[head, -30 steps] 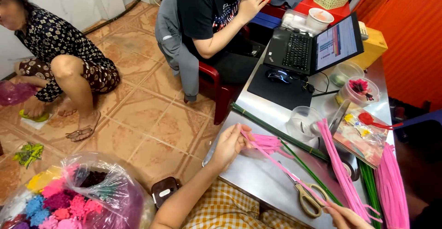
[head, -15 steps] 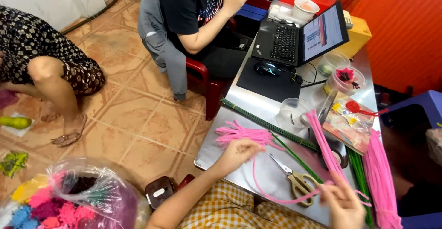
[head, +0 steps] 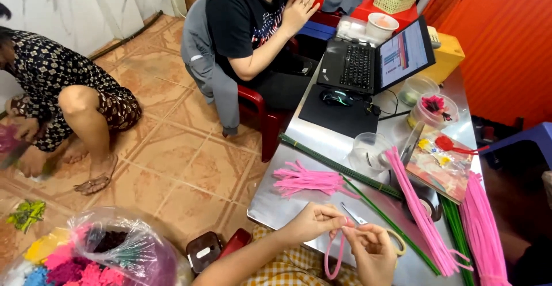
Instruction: Cutting and bundling pink decorative strips for floral arrangements.
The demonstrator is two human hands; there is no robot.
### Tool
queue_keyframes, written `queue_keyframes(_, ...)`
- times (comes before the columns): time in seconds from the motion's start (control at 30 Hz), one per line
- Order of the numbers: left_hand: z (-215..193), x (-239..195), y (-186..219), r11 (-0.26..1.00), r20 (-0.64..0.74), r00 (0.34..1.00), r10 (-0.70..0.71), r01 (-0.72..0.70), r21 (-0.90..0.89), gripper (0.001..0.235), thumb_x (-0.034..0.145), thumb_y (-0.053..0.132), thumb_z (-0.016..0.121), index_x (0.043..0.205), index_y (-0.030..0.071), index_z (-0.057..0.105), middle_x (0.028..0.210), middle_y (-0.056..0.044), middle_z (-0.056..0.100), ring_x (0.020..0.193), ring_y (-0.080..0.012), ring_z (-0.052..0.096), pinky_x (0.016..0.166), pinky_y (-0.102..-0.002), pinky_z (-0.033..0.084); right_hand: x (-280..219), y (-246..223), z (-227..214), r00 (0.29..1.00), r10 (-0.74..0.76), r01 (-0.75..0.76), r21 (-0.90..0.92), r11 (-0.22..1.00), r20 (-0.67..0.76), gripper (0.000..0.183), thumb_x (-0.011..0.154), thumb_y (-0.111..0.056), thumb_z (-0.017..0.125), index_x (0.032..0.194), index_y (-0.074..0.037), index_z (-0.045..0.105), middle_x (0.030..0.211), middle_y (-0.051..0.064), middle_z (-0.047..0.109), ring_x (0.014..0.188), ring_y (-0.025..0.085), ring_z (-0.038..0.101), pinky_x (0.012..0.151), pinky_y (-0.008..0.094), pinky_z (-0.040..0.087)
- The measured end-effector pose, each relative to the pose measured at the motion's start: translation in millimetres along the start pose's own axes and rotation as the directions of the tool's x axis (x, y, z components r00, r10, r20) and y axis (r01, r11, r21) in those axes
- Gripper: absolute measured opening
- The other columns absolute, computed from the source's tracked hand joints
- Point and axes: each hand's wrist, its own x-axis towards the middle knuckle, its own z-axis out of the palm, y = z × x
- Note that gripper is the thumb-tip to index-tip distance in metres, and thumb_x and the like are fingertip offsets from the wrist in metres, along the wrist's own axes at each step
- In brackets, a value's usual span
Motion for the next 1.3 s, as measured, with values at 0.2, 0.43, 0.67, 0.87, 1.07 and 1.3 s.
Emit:
queue_keyframes(0.2,3.5,5.3,-20.8,0.999,-0.168,0.986,0.014,-0.021,-0.042,0.018,0.122,0.03,0.092,0.13,0.017,0.102,0.107,0.003,0.081,0.115,-0.0079,0.07,0.106,-0.024,0.059,3.4,12.9,5.8,0.964,-0.24,0.249,-0.06,0.967,0.117,0.022,0.103,0.005,0.094,0.125,0.003,0.09,0.149,0.027,0.091,0.146,0.031,0.089,0.133,0.042,0.071)
queue_keyframes(0.43,11.2,11.3,-24.1,0.993,-0.291,0.956,0.021,-0.055,-0.106,0.018,0.118,0.022,0.095,0.128,0.01,0.103,0.109,-0.004,0.084,0.108,-0.0143,0.077,0.098,-0.026,0.065,4.8,56.3,17.9,0.969,0.2,-0.242,0.381,0.892,0.146,0.02,0.118,0.005,0.075,0.135,0.016,0.08,0.15,0.045,0.089,0.139,0.048,0.089,0.133,0.061,0.07)
queue_keyframes(0.67,14.3,8.9,-16.4,0.998,-0.254,0.966,-0.043,0.029,-0.06,0.027,0.118,0.031,0.092,0.132,0.01,0.102,0.128,-0.003,0.082,0.126,-0.0167,0.079,0.098,-0.034,0.071,-7.0,43.8,20.1,0.946,0.305,-0.325,0.345,0.881,0.112,0.014,0.122,-0.006,0.079,0.121,0.007,0.081,0.11,0.031,0.094,0.099,0.034,0.091,0.098,0.058,0.082)
queue_keyframes(0.87,18.4,10.3,-26.8,0.972,-0.219,0.974,-0.065,0.012,-0.233,0.035,0.119,0.026,0.093,0.134,-0.005,0.098,0.134,-0.014,0.08,0.101,-0.0274,0.088,0.065,-0.037,0.082,-3.1,55.4,19.4,0.947,0.293,-0.322,0.434,0.841,0.136,0.023,0.121,-0.005,0.076,0.099,0.001,0.076,0.126,0.039,0.094,0.128,0.045,0.092,0.111,0.074,0.08)
queue_keyframes(1.07,14.3,2.0,-15.3,0.992,-0.167,0.986,0.024,-0.044,-0.121,0.033,0.125,0.032,0.087,0.127,0.002,0.098,0.112,-0.009,0.094,0.099,-0.0128,0.084,0.091,-0.028,0.07,-8.5,56.2,15.0,0.961,0.194,-0.256,0.364,0.895,0.198,0.016,0.123,-0.003,0.077,0.11,0.007,0.078,0.098,0.028,0.087,0.07,0.024,0.068,0.064,0.043,0.056)
queue_keyframes(1.3,13.7,-2.4,-6.2,0.93,-0.204,0.926,0.317,-0.261,0.26,0.017,0.124,0.024,0.086,0.121,0.014,0.099,0.129,-0.012,0.099,0.129,-0.0253,0.092,0.121,-0.044,0.072,-1.3,67.6,8.3,0.993,-0.068,0.078,-0.106,0.991,0.096,0.02,0.109,-0.004,0.094,0.126,0.005,0.094,0.133,0.018,0.1,0.125,0.02,0.092,0.114,0.035,0.075)
